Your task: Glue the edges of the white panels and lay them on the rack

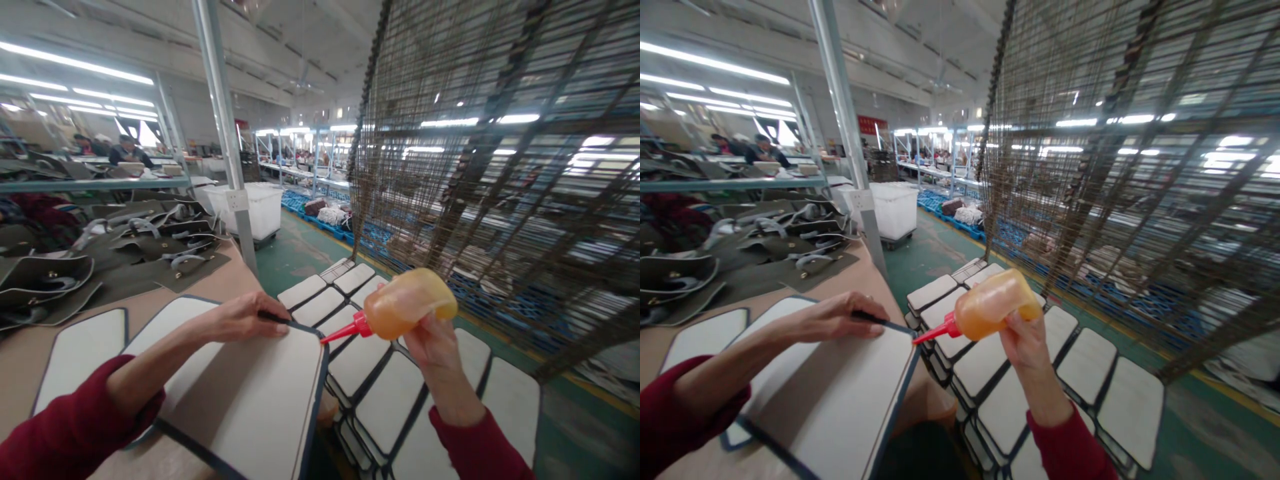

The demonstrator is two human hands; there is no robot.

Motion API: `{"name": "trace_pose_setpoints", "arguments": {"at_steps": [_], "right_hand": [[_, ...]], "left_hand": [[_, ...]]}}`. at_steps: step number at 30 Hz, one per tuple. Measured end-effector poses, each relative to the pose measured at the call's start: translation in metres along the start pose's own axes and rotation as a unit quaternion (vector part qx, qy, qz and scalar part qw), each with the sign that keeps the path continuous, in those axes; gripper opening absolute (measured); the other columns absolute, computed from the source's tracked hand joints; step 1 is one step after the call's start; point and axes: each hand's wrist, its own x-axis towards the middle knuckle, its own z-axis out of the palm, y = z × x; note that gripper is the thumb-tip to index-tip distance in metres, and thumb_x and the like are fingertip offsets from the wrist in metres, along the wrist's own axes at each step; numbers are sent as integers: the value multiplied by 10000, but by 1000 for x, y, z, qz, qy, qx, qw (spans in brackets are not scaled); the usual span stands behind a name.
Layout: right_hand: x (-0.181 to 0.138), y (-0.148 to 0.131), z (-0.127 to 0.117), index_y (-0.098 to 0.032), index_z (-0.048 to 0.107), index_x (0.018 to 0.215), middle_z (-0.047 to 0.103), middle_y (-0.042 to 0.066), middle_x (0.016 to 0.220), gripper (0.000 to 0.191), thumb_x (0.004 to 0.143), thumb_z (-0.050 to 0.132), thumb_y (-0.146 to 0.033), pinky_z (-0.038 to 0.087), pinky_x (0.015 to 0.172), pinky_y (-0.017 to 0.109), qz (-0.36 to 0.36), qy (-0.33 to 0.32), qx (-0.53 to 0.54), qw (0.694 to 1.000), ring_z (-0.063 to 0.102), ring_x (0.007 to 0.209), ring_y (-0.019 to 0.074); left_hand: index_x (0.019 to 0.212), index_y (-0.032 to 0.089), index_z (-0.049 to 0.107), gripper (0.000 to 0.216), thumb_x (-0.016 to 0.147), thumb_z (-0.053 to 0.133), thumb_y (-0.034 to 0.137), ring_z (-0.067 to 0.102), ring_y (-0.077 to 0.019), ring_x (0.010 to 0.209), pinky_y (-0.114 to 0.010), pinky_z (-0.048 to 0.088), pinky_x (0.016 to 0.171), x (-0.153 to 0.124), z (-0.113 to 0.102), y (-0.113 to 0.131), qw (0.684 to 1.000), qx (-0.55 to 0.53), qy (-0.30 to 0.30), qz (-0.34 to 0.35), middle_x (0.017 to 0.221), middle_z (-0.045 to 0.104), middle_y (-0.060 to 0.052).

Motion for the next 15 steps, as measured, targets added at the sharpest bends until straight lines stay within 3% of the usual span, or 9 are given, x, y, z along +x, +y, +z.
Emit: {"name": "trace_pose_setpoints", "arguments": {"at_steps": [15], "right_hand": [[-7,7,1,-260,738,900,772,48,878,478,474,890,-416,476,965,587,31,4,11,999,724,843,303]], "left_hand": [[775,128,630,396,784,596,522,450,-116,568,-203,334,492,-2,2,-24,993,-104,25,-58,612,518,11]]}}
